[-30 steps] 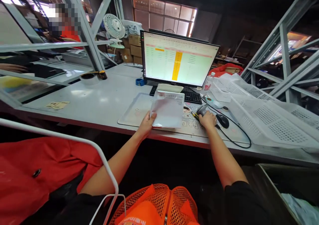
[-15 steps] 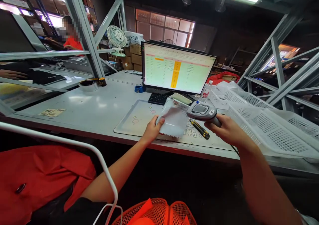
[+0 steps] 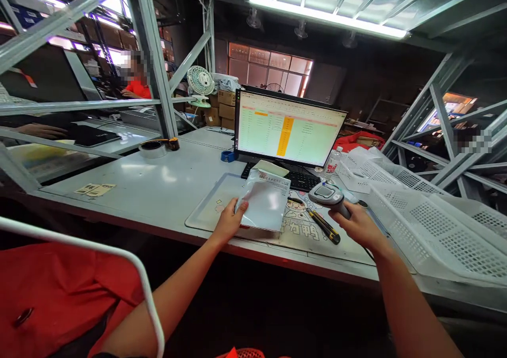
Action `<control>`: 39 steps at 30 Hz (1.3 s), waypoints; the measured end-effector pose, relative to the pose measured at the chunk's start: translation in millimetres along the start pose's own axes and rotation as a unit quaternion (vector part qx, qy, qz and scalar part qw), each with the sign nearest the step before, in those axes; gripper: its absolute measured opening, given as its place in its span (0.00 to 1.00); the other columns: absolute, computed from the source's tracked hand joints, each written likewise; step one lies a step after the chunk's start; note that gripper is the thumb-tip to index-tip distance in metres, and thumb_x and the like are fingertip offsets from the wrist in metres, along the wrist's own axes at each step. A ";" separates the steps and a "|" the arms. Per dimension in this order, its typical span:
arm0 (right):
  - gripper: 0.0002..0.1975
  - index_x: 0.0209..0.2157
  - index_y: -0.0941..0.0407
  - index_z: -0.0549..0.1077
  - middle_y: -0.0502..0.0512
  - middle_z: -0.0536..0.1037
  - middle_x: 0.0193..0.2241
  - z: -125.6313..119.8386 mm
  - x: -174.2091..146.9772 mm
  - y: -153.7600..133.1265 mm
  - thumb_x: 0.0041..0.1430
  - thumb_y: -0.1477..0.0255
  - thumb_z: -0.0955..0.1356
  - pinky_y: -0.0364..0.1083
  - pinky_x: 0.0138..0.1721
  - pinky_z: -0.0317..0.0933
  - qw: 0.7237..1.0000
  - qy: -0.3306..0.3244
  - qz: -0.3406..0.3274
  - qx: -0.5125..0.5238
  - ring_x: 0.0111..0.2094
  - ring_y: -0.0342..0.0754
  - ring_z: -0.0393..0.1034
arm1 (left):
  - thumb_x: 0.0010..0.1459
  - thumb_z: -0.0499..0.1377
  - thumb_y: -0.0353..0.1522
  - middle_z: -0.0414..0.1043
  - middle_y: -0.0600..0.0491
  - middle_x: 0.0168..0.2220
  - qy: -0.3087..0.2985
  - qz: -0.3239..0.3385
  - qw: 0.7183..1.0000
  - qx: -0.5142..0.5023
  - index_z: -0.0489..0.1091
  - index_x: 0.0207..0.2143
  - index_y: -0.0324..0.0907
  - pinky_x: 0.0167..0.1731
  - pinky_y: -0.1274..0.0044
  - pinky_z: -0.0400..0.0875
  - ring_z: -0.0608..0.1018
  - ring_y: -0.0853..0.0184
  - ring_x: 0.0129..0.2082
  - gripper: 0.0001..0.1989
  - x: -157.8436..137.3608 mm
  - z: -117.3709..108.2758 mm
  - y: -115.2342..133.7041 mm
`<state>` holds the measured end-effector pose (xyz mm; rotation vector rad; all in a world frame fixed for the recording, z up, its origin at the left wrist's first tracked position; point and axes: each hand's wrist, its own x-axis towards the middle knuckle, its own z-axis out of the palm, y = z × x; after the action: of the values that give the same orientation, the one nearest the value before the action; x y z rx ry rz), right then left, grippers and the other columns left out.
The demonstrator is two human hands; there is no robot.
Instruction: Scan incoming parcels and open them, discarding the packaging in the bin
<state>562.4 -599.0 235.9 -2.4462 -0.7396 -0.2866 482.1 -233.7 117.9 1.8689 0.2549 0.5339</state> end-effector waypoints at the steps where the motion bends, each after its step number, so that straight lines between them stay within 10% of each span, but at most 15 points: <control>1: 0.16 0.33 0.53 0.75 0.51 0.75 0.25 -3.9 -5.8 -5.3 0.65 0.55 0.67 0.46 0.28 0.59 1.000 -0.001 -0.020 0.002 0.27 0.50 0.67 | 0.64 0.52 0.60 0.76 0.49 0.36 -0.001 0.006 1.000 0.011 0.72 0.45 0.43 0.39 0.70 0.69 0.77 0.55 0.39 0.30 -0.7 -1.6 2.6; 17: 0.12 0.37 0.53 0.76 0.51 0.77 0.29 -23.6 -29.3 -54.1 0.70 0.60 0.68 0.45 0.30 0.63 0.994 -0.040 -0.099 0.022 0.29 0.48 0.68 | 0.66 0.53 0.55 0.77 0.50 0.37 -0.018 0.045 0.997 0.066 0.73 0.51 0.43 0.42 0.72 0.70 0.77 0.57 0.38 0.28 -5.3 5.3 24.3; 22: 0.14 0.42 0.52 0.77 0.52 0.81 0.33 -3.6 -7.0 -8.4 0.67 0.56 0.69 0.46 0.34 0.66 0.998 -0.040 -0.045 0.004 0.34 0.53 0.74 | 0.64 0.53 0.57 0.77 0.49 0.37 -0.005 0.029 0.999 0.043 0.74 0.48 0.42 0.43 0.71 0.71 0.78 0.57 0.40 0.29 3.6 -1.3 7.3; 30: 0.24 0.62 0.63 0.70 0.71 0.81 0.52 89.9 34.4 100.2 0.71 0.65 0.64 0.50 0.49 0.67 0.949 -0.066 0.226 -0.208 0.53 0.62 0.78 | 0.56 0.59 0.64 0.80 0.41 0.50 0.053 -0.053 0.993 -0.095 0.75 0.52 0.39 0.58 0.60 0.71 0.79 0.47 0.54 0.40 17.1 -22.6 -47.5; 39: 0.26 0.62 0.64 0.71 0.76 0.77 0.57 77.1 80.4 89.4 0.73 0.61 0.62 0.58 0.55 0.67 0.946 -0.021 0.221 -0.237 0.58 0.68 0.74 | 0.57 0.61 0.63 0.80 0.44 0.43 0.060 -0.091 0.984 -0.141 0.75 0.52 0.39 0.48 0.61 0.79 0.81 0.49 0.46 0.39 15.7 -18.5 -56.8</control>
<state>682.1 -580.8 160.3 -2.9936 -0.1190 -0.2576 491.5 -191.3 73.9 1.5246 0.4060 0.5278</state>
